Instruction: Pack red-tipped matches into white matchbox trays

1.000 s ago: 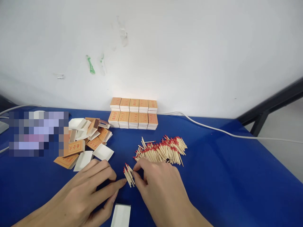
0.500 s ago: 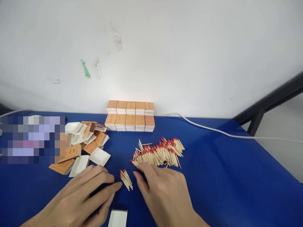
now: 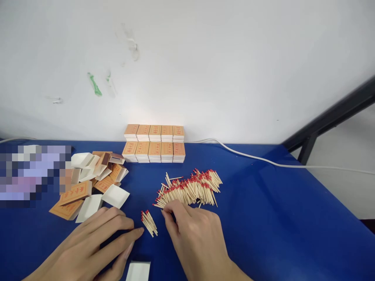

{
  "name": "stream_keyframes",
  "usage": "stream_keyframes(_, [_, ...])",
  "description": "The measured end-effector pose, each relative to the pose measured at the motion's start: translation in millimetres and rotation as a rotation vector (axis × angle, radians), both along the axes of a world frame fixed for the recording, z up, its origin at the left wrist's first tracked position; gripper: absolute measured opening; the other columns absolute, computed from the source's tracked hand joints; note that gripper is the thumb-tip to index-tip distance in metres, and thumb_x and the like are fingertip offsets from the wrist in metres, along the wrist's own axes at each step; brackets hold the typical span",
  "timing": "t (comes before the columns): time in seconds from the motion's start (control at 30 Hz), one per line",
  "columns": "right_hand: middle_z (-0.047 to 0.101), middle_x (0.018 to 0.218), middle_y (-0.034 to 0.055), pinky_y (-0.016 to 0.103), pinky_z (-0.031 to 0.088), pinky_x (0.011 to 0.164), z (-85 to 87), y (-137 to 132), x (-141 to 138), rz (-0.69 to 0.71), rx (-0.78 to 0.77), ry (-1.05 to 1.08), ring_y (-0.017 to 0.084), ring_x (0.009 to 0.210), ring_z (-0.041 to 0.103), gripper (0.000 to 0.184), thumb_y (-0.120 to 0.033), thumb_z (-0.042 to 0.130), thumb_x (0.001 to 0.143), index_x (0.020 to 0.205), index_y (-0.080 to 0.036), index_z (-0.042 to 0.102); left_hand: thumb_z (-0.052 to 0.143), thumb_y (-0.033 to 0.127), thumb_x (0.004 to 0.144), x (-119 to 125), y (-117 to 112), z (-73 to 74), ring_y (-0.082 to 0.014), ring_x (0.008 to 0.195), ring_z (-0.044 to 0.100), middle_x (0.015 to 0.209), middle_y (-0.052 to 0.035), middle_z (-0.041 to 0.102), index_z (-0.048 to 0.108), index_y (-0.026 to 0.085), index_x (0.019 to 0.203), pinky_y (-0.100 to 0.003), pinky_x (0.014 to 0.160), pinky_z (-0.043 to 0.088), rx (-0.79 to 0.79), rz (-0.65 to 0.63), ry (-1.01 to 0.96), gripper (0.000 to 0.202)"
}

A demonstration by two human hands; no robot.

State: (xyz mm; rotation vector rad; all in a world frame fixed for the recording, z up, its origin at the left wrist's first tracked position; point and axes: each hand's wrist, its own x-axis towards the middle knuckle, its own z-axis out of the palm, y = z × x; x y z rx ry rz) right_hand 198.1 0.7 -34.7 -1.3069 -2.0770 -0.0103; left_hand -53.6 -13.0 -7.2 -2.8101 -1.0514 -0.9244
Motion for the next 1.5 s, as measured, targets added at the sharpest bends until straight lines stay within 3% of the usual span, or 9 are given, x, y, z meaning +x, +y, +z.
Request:
stream_keyframes(0.17, [0.07,0.063,-0.0085,0.028,0.041,0.052,-0.7,0.5,-0.2,0.002,0.016,-0.015,0.009,0.045,0.063,0.04,-0.036,0.05,0.12,0.097,-0.025,0.08,0.049,0.015,0.116,3.4,1.7,4.3,-0.0177,0.103,0.078,0.102,-0.0011,0.082,0.083,0.019,0.114,-0.034,0.105,0.057,0.008,0.005,0.002,0.034])
stream_keyframes(0.33, [0.072,0.065,-0.0081,0.03,0.04,0.051,-1.4,1.7,1.0,0.006,0.008,-0.031,0.009,0.044,0.061,0.044,-0.037,0.049,0.121,0.089,-0.025,0.076,0.05,0.013,0.115,4.0,3.5,4.6,-0.0174,0.096,0.077,0.098,-0.0013,0.081,0.083,0.019,0.112,-0.033,0.095,0.059,0.001,-0.001,-0.015,0.034])
stream_keyframes(0.6, [0.074,0.067,-0.0076,0.028,0.041,0.053,0.2,-2.5,-0.9,0.015,-0.005,-0.034,0.01,0.048,0.066,0.04,-0.034,0.048,0.121,0.094,-0.024,0.075,0.052,0.011,0.112,-0.2,-0.5,3.4,-0.0191,0.101,0.076,0.103,-0.0025,0.081,0.083,0.018,0.115,-0.035,0.1,0.059,-0.032,-0.016,0.007,0.031])
stream_keyframes(0.8, [0.066,0.058,-0.009,0.026,0.039,0.049,3.9,-2.7,-3.8,0.06,-0.095,0.021,0.008,0.041,0.056,0.045,-0.039,0.05,0.12,0.085,-0.024,0.075,0.054,0.01,0.11,1.2,-1.6,-9.7,-0.0197,0.097,0.072,0.1,-0.0044,0.078,0.081,0.015,0.112,-0.036,0.096,0.06,-0.036,-0.022,-0.038,0.027])
stream_keyframes(1.0, [0.066,0.058,-0.0092,0.026,0.04,0.05,3.2,-2.2,0.0,0.03,-0.049,-0.005,0.008,0.042,0.057,0.041,-0.031,0.05,0.118,0.09,-0.025,0.079,0.052,0.011,0.111,-0.5,-2.5,-24.2,-0.0212,0.102,0.069,0.105,-0.0057,0.075,0.08,0.017,0.119,-0.04,0.101,0.057,-0.047,-0.027,-0.082,0.03])
stream_keyframes(1.33, [0.068,0.058,-0.0076,0.028,0.04,0.049,1.4,-3.3,-1.7,-0.013,0.002,-0.03,0.01,0.042,0.06,0.042,-0.032,0.049,0.118,0.092,-0.025,0.082,0.05,0.01,0.111,-0.2,-2.3,-21.5,-0.0211,0.101,0.067,0.104,-0.0059,0.073,0.079,0.016,0.118,-0.039,0.1,0.056,-0.079,-0.039,-0.077,0.03])
stream_keyframes(1.5, [0.068,0.059,-0.0076,0.027,0.039,0.048,3.8,-6.5,-2.5,0.021,-0.104,0.028,0.009,0.042,0.059,0.042,-0.033,0.052,0.117,0.088,-0.025,0.08,0.052,0.01,0.111,-1.5,-4.1,-21.7,-0.0216,0.105,0.068,0.108,-0.0065,0.074,0.079,0.016,0.122,-0.041,0.102,0.057,-0.092,-0.029,-0.073,0.03])
